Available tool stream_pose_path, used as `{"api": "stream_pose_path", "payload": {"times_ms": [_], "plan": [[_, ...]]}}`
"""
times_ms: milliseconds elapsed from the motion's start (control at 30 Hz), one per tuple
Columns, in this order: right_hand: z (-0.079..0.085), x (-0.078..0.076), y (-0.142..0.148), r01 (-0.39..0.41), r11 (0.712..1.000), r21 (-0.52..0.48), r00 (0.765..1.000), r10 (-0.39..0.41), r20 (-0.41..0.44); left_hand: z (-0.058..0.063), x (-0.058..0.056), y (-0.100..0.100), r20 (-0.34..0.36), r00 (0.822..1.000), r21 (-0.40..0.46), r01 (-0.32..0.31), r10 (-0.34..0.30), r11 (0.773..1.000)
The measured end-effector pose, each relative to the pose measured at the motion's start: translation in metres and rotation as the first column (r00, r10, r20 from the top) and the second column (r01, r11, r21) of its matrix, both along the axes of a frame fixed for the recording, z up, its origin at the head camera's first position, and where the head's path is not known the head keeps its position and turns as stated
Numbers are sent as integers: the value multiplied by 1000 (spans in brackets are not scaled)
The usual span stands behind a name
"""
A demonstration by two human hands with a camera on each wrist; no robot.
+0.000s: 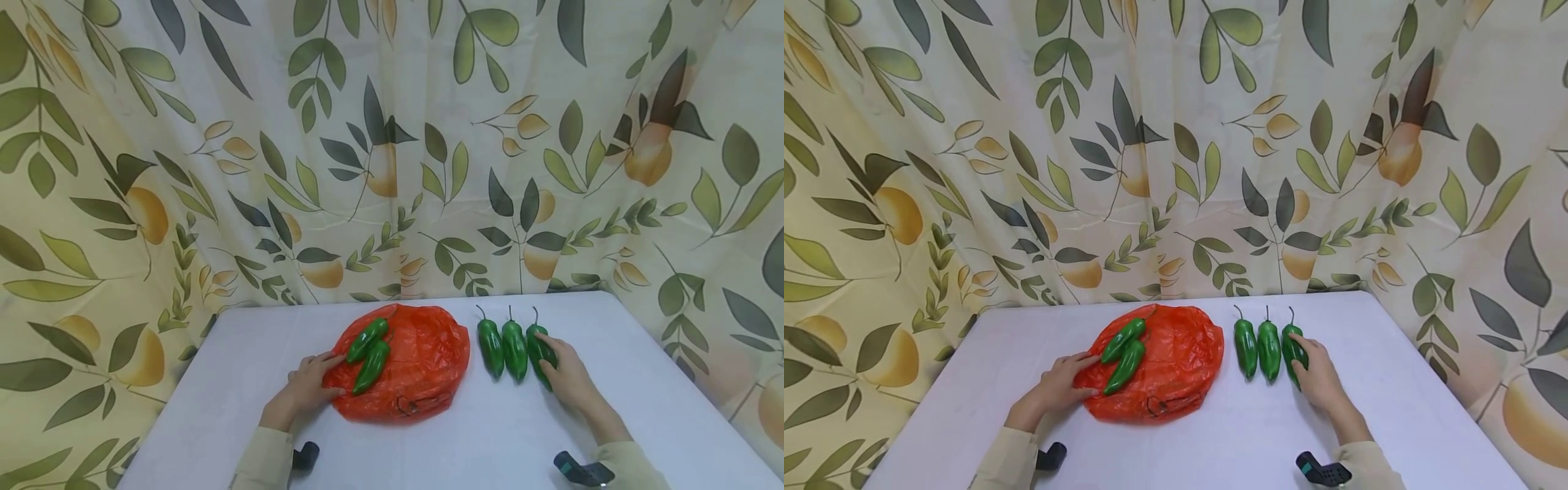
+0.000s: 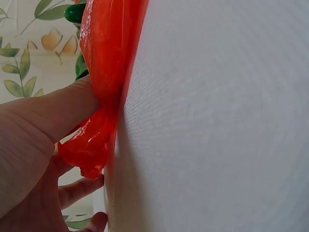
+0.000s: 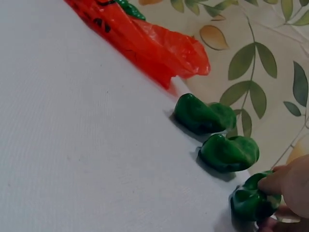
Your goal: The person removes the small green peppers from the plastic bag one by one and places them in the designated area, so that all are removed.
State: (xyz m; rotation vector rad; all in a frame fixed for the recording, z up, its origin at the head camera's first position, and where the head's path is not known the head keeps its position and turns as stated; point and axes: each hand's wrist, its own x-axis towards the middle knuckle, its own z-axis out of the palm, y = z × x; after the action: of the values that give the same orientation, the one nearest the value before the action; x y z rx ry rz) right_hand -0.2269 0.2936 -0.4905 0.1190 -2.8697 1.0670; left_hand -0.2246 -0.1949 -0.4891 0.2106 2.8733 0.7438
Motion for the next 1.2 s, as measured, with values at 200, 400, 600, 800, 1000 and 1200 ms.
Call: {"api": "stream_pose_path", "payload": {"times_ms": [200, 400, 600, 800, 1000, 1200], "plan": [[-2, -1, 0, 25, 1000, -4, 999, -24, 35, -2, 1, 0, 12, 1000, 1, -2, 2, 1000], [-3, 0, -2, 40, 999, -17, 997, -38, 72, -2, 0, 1, 6, 1000, 5, 5, -5, 1000], [-6, 0, -2, 38, 998, -40, 998, -35, 55, -2, 0, 1, 3, 1000, 4, 6, -6, 1000], [-4, -1, -1, 34, 999, -34, 999, -35, -4, 0, 0, 1, 0, 1000, 7, 12, -12, 1000], [2, -4, -4, 90, 996, -29, 996, -89, 19, 2, -1, 0, 6, 1000, 3, 7, -7, 1000], [17, -1, -14, 136, 990, -43, 991, -137, -10, 4, 1, -2, 17, 1000, 4, 14, -14, 1000]]}}
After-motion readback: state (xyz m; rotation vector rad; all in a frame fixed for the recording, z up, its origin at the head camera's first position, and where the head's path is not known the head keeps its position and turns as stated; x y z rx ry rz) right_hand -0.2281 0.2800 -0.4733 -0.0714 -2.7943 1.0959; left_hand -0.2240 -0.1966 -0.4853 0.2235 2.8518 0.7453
